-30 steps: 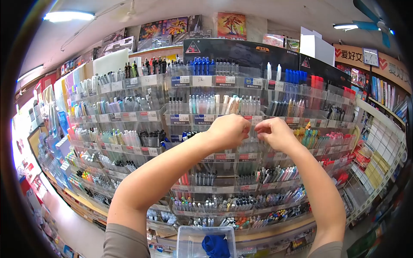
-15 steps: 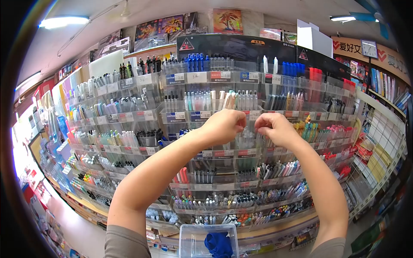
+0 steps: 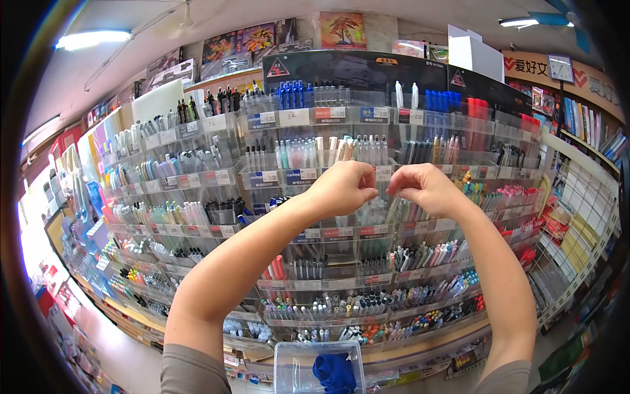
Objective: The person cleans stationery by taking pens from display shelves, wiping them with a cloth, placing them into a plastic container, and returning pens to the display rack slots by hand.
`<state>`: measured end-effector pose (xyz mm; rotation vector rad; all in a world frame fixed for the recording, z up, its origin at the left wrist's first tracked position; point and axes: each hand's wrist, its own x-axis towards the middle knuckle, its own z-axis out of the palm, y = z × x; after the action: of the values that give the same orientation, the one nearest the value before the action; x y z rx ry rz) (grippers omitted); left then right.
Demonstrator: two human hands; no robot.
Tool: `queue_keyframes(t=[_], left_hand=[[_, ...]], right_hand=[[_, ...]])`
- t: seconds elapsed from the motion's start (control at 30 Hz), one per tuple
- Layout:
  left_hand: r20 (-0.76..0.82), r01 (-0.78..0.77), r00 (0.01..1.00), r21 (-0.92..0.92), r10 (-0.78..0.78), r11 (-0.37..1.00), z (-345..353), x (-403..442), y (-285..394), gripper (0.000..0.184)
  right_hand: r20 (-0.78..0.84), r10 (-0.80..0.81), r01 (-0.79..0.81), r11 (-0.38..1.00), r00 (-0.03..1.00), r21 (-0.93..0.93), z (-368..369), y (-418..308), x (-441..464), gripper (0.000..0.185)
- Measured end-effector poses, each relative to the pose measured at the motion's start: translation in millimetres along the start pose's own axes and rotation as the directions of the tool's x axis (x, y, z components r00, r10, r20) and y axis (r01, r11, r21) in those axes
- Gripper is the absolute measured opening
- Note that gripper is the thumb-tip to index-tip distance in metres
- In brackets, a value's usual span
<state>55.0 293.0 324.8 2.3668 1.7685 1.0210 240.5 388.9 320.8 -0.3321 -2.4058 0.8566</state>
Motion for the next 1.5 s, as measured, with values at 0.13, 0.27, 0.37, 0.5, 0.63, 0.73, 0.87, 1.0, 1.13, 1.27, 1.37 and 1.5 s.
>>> queue_keyframes(t=[0.13, 0.27, 0.37, 0.5, 0.63, 0.73, 0.87, 1.0, 1.13, 1.27, 1.37, 1.5], left_hand=[[-0.01, 0.018, 1.0, 0.034, -0.017, 0.999, 3.0, 2.2, -1.2, 0.018], [-0.018, 0.041, 0.999, 0.074, -0.04, 0.996, 3.6, 2.4, -3.2, 0.02], [-0.015, 0.055, 0.998, 0.106, -0.053, 0.993, 2.1, 0.9, -0.3, 0.02], [-0.029, 0.051, 0.998, 0.176, -0.046, 0.983, 0.6, -0.2, 4.0, 0.022], [-0.042, 0.051, 0.998, 0.219, -0.043, 0.974, 0.1, -1.2, 5.2, 0.024], [-0.036, 0.082, 0.996, 0.231, -0.076, 0.97, -1.8, -1.6, 6.1, 0.025], [-0.027, 0.115, 0.993, 0.241, -0.112, 0.964, -3.2, -3.4, 6.0, 0.027], [0.013, 0.085, 0.995, 0.317, -0.094, 0.945, 2.2, -7.4, 5.2, 0.028], [0.058, 0.05, 0.995, 0.394, -0.079, 0.918, 5.7, -7.5, 1.2, 0.027], [-0.015, -0.02, 1.0, 0.373, 0.027, 0.928, 12.7, -8.5, -2.4, 0.025], [-0.03, -0.051, 0.997, 0.354, 0.065, 0.934, 18.2, -7.6, -4.9, 0.023], [-0.065, -0.044, 0.995, 0.365, 0.073, 0.93, 22.6, -5.9, -3.9, 0.019]], right_hand=[[0.021, -0.024, 0.027, 0.991, 0.999, -0.129, 5.9, 1.3, -0.3, 0.011], [0.044, -0.03, 0.043, 0.942, 0.999, -0.333, 11.3, -1.4, -0.4, 0.013], [0.037, -0.05, 0.06, 0.941, 0.998, -0.333, 14.4, -0.1, 2.2, 0.012], [-0.018, -0.035, 0.024, 0.914, 0.999, -0.404, 23.6, -1.1, 5.5, 0.015], [-0.064, -0.044, 0.008, 0.882, 0.997, -0.472, 29.7, -1.8, 8.3, 0.016], [-0.116, -0.094, 0.029, 0.883, 0.989, -0.469, 29.8, -2.2, 9.6, 0.012], [-0.194, -0.145, 0.058, 0.916, 0.97, -0.397, 22.9, -7.1, 12.4, 0.01], [-0.187, -0.112, 0.036, 0.93, 0.976, -0.367, 12.5, -19.4, 12.0, 0.011], [-0.153, -0.094, 0.02, 0.906, 0.984, -0.423, 10.1, -26.8, 10.3, 0.013], [-0.124, -0.071, 0.014, 0.911, 0.99, -0.412, 12.4, -14.7, 10.7, 0.014], [-0.133, -0.049, -0.008, 0.918, 0.99, -0.396, 13.1, -12.8, 11.3, 0.014], [-0.135, -0.078, 0.009, 0.894, 0.988, -0.449, 13.7, -13.7, 12.4, 0.014]])
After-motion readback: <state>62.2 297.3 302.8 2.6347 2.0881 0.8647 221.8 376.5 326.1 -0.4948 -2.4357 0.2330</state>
